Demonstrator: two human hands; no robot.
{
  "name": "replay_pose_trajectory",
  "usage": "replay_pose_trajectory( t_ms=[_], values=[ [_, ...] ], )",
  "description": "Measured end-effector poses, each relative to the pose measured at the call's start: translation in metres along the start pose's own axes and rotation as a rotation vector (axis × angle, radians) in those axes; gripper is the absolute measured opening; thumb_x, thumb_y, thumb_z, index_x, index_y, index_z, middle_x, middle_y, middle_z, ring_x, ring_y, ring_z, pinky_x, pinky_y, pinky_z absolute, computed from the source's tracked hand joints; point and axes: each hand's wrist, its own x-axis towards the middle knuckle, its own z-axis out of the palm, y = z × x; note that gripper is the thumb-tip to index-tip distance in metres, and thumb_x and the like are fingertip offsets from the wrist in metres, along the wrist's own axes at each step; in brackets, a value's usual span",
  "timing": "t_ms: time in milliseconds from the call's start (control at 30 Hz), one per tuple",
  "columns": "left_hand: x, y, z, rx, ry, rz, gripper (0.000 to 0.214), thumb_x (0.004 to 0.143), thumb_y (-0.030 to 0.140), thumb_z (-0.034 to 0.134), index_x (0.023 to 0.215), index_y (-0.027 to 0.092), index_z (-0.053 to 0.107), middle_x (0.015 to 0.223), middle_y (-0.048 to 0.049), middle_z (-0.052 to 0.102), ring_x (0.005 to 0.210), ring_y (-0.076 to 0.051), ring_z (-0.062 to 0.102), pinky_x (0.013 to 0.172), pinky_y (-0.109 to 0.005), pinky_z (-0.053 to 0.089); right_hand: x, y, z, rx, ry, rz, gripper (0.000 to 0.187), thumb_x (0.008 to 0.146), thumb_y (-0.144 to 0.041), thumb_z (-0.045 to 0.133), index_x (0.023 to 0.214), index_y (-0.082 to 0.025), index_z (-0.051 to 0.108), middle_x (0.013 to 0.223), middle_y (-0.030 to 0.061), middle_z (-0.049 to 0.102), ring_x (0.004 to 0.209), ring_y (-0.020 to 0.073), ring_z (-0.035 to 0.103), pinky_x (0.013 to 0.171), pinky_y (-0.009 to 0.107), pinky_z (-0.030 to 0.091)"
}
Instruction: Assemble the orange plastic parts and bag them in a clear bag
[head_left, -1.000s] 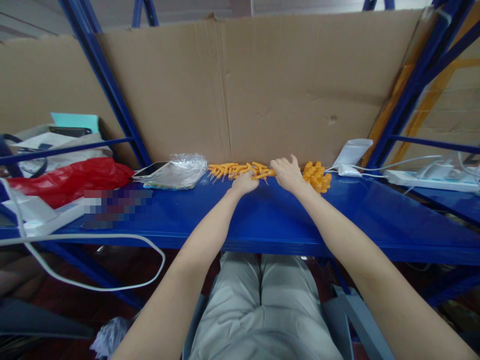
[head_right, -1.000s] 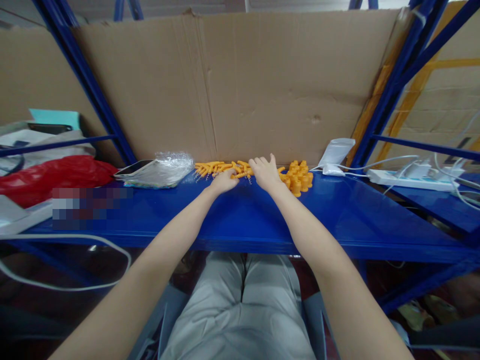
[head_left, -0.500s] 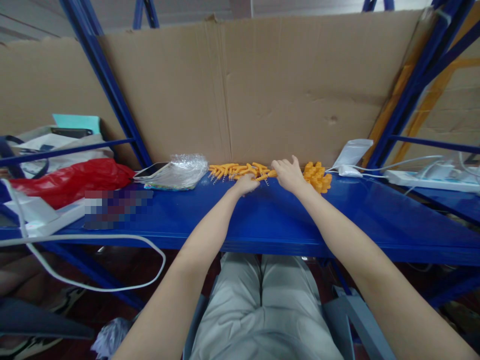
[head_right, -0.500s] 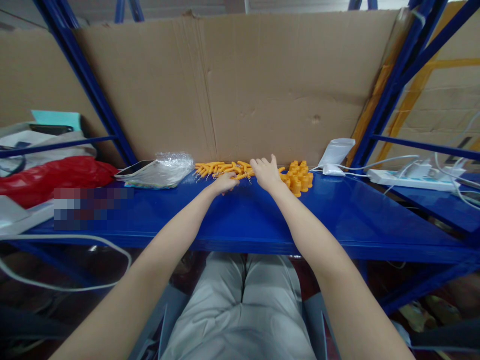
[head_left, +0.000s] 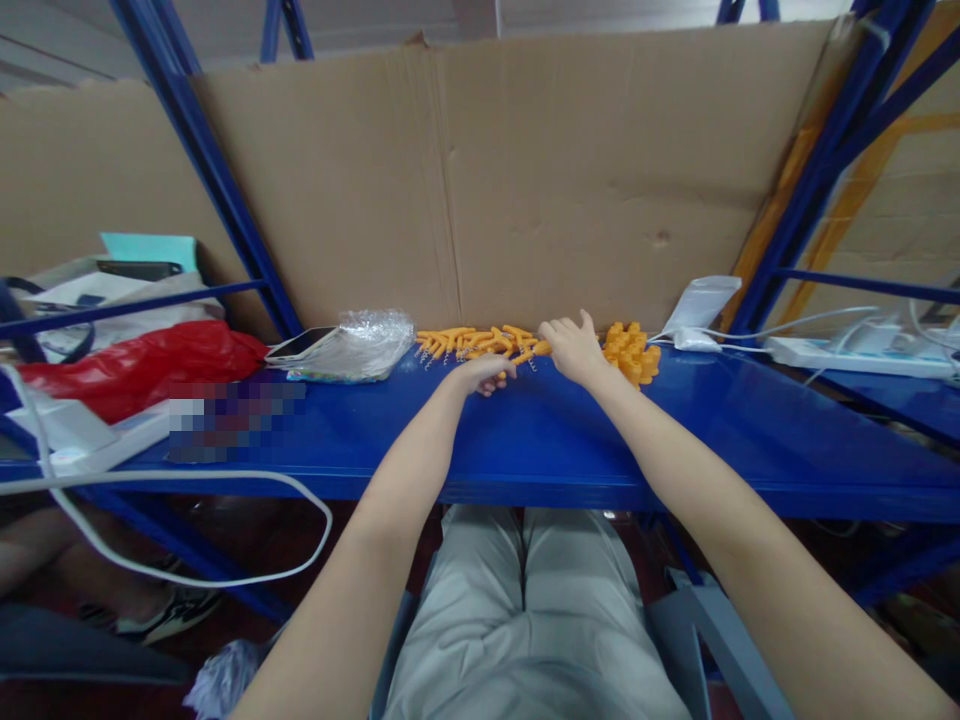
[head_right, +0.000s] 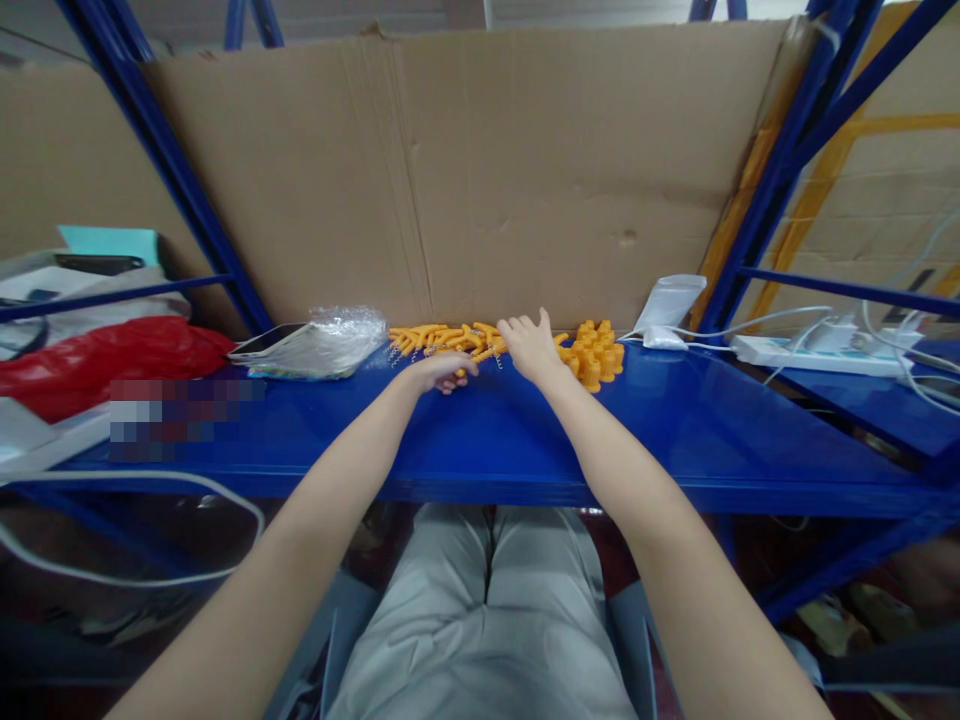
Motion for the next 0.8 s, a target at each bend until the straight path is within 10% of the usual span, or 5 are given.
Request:
replay_pose_trajectory(
  t_ms=[800],
  values=[
    [-0.012, -0.001, -0.018, -0.213, -0.266, -0.022, 0.012, 0.075, 0.023, 0.052, 0.066, 0.017, 0.057, 0.039, 0.0034, 0.037, 0.032, -0.006, 0.021, 0.035, -0.018, 0.021, 0.001, 0.021, 0.008, 0.079, 0.273, 0.021, 0.036, 0.091, -0.007, 0.031, 0.110, -0.018, 0.059, 0.114, 0.0131, 0.065, 0.117, 0.0250, 0.051, 0.112, 0.054, 0.020]
  ],
)
